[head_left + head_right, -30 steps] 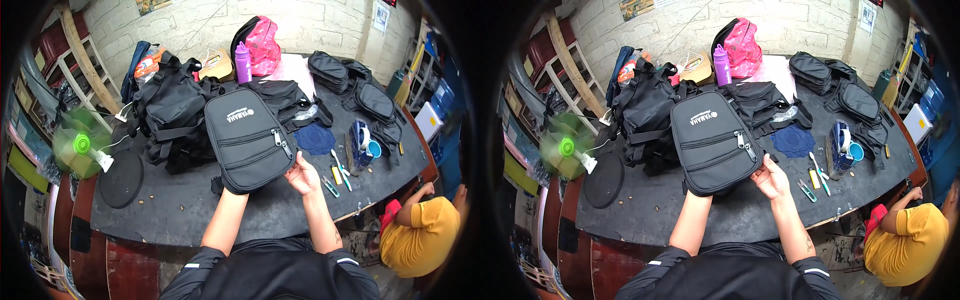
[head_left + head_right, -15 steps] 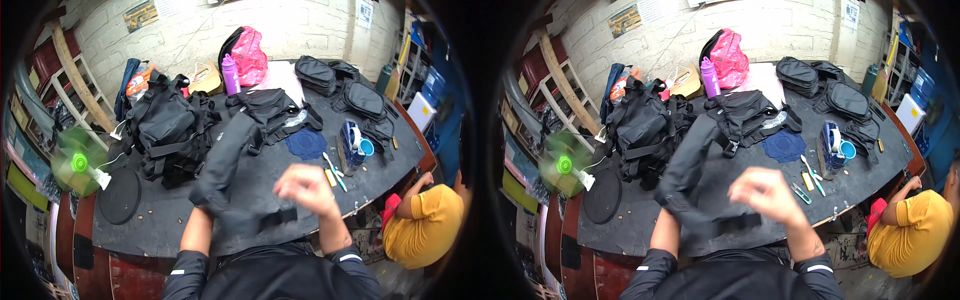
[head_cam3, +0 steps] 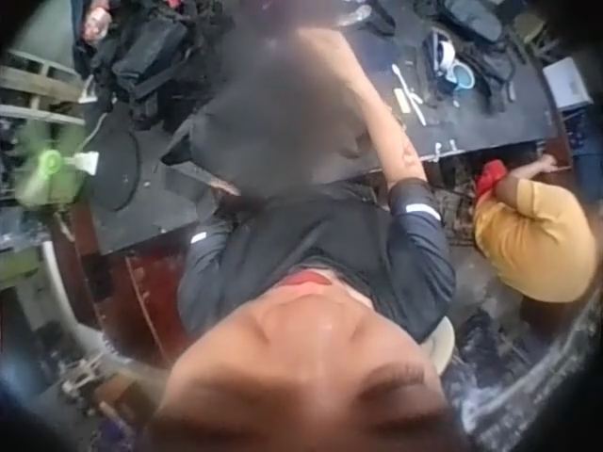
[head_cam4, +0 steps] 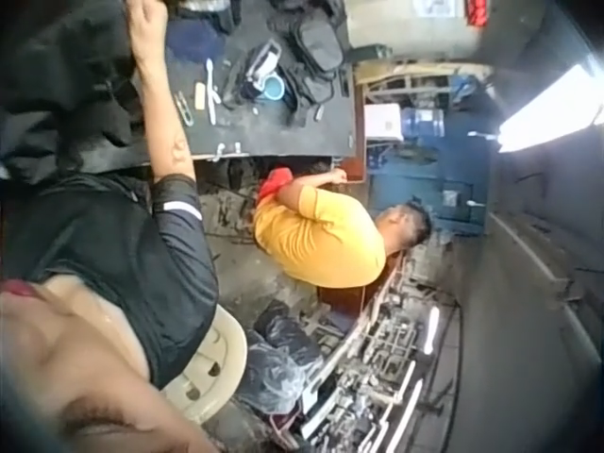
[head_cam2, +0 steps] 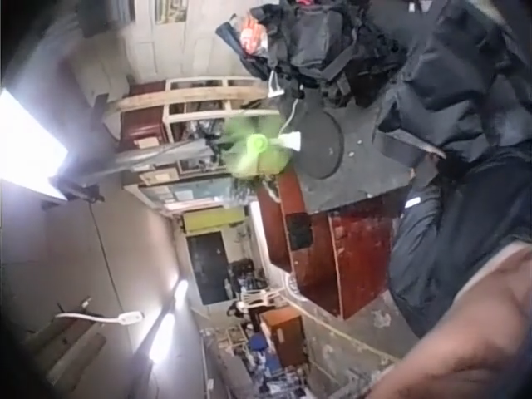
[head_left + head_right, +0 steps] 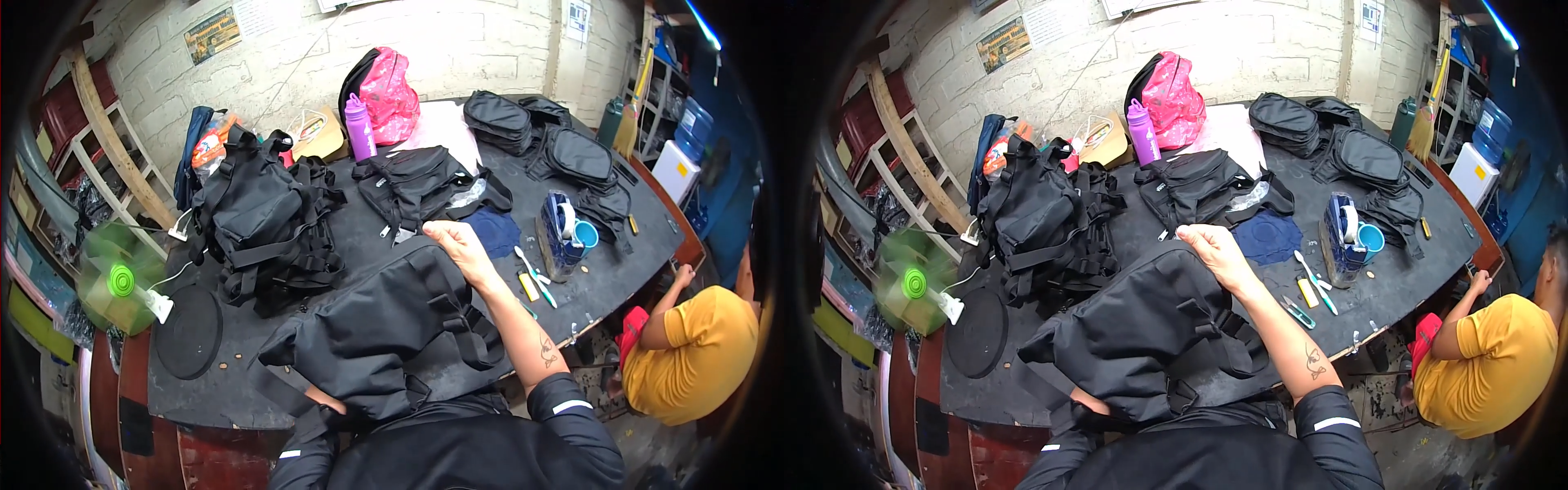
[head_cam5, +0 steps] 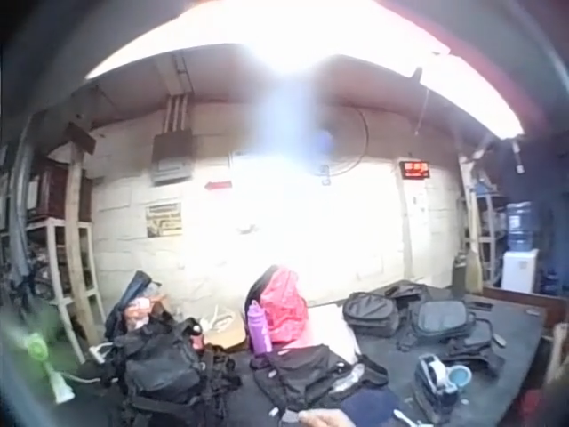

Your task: Inspecting finished black bags and using a lighter to burn off loose threads.

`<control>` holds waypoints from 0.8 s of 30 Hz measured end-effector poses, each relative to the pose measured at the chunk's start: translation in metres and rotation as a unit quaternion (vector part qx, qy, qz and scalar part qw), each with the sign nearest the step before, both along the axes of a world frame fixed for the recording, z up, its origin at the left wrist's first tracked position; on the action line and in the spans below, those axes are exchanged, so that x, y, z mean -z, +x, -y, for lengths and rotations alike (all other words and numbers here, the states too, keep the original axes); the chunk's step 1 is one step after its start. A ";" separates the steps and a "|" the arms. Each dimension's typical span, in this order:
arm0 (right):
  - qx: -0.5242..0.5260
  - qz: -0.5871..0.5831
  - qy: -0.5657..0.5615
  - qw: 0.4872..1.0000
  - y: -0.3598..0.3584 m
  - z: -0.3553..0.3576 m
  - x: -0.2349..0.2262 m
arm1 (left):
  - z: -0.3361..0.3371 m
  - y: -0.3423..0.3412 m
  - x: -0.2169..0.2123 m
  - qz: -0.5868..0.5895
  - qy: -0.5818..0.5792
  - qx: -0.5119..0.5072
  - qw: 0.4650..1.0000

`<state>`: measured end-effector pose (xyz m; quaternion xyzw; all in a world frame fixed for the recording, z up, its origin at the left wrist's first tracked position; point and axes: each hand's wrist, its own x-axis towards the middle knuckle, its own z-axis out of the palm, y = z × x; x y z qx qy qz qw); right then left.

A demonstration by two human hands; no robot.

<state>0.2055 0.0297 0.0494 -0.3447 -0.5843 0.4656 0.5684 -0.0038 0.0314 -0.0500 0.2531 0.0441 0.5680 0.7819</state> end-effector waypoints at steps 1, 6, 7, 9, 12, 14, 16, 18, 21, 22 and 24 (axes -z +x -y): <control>0.021 0.017 0.023 0.999 -0.001 -0.001 0.004 | 0.000 -0.002 0.004 0.001 -0.005 0.000 1.000; 0.022 -0.033 -0.031 0.999 0.003 0.013 0.017 | -0.002 -0.008 0.018 0.008 -0.026 0.012 1.000; 0.028 -0.009 -0.019 0.999 -0.002 0.020 0.022 | -0.004 -0.007 0.020 0.011 -0.027 0.012 0.999; 0.111 0.091 0.144 0.979 -0.024 0.028 0.013 | -0.008 -0.006 0.025 0.017 -0.033 0.013 0.999; 0.166 -0.042 0.133 0.976 -0.035 0.039 0.027 | -0.011 -0.007 0.033 0.020 -0.044 0.025 0.998; 0.186 -0.032 0.134 0.973 -0.033 0.045 0.028 | -0.012 -0.007 0.038 0.023 -0.052 0.030 0.998; 0.207 -0.023 0.134 0.969 -0.033 0.050 0.026 | -0.013 -0.006 0.043 0.027 -0.060 0.036 0.997; 0.232 -0.020 0.191 0.954 -0.036 0.053 0.023 | -0.015 -0.006 0.049 0.029 -0.069 0.042 0.996; 0.231 -0.019 0.223 0.947 -0.042 0.057 0.029 | -0.016 -0.008 0.058 0.033 -0.083 0.049 0.995; 0.226 -0.019 0.230 0.946 -0.044 0.060 0.028 | -0.016 -0.008 0.062 0.034 -0.088 0.051 0.994; 0.229 -0.016 0.228 0.946 -0.043 0.061 0.027 | -0.016 -0.010 0.069 0.038 -0.098 0.053 0.993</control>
